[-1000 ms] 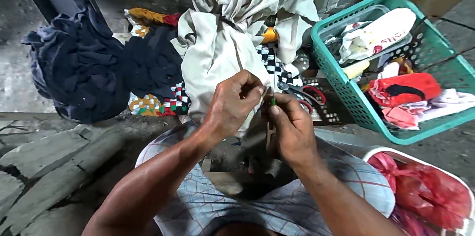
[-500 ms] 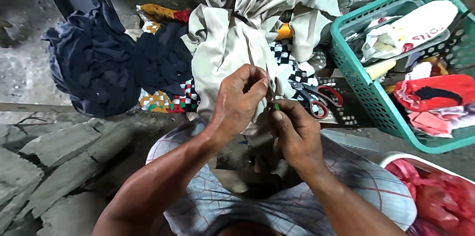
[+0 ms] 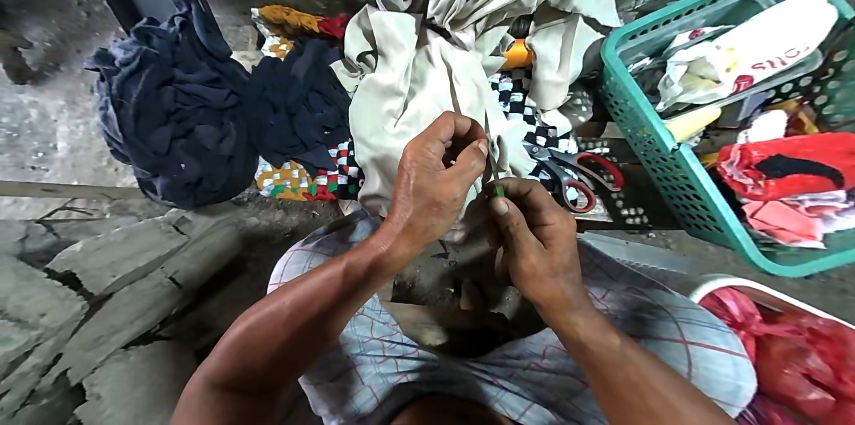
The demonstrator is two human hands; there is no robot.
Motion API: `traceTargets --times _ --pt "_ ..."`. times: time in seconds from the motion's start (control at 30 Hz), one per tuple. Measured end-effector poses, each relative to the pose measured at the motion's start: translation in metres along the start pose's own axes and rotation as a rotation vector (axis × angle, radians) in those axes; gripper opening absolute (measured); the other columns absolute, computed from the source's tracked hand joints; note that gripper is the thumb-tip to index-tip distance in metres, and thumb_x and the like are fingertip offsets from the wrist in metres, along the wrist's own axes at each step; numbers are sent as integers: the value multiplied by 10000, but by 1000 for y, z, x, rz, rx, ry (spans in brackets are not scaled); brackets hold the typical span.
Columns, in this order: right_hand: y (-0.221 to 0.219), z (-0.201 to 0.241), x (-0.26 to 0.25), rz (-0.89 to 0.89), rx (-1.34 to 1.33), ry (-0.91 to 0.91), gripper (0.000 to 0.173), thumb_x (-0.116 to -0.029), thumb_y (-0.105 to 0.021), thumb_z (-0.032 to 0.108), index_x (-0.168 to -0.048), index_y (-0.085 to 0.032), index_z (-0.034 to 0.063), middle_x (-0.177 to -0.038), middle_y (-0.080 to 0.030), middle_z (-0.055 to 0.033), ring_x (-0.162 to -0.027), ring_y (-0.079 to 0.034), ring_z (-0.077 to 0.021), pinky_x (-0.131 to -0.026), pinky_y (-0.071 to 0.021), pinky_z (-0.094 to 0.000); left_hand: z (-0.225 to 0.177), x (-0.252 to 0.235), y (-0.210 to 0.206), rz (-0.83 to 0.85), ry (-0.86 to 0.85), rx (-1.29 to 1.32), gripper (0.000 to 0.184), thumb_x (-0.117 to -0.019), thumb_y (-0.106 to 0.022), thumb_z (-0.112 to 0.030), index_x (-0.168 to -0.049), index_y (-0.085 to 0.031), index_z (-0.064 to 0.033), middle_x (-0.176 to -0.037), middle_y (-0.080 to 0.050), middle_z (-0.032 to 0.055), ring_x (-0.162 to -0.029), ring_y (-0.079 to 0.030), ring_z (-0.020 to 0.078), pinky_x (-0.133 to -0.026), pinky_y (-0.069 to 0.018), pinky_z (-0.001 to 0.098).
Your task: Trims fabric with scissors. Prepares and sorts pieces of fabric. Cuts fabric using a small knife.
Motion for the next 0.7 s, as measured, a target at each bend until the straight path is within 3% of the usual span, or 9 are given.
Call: traceTargets --times 0.1,0.7 --pt "-2 0 1 7 -22 -19 215 -1076 -513 234 -1148 -639 74 -810 -653 -29 -589 -598 -117 -523 -538 -253 -3 -1 1 -18 -70 -44 81 -979 -541 -4 -1012 -606 -38 -834 -605 67 -646 -580 120 -516 -489 221" --pt "-8 2 2 15 -175 -116 222 -1089 -468 213 -1122 -622 57 -777 -647 -89 -575 -612 -175 -512 -554 -303 -6 -3 -8 -40 -170 -134 78 -968 -551 -1 -1009 -594 -51 -812 -574 52 -602 -532 112 -472 -441 210"
Point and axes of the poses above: each hand's wrist, its own x-axis away from the middle knuckle, its own y-axis out of the back of the hand, z = x × y, the point moved 5 cm from there along -x, towards the middle knuckle
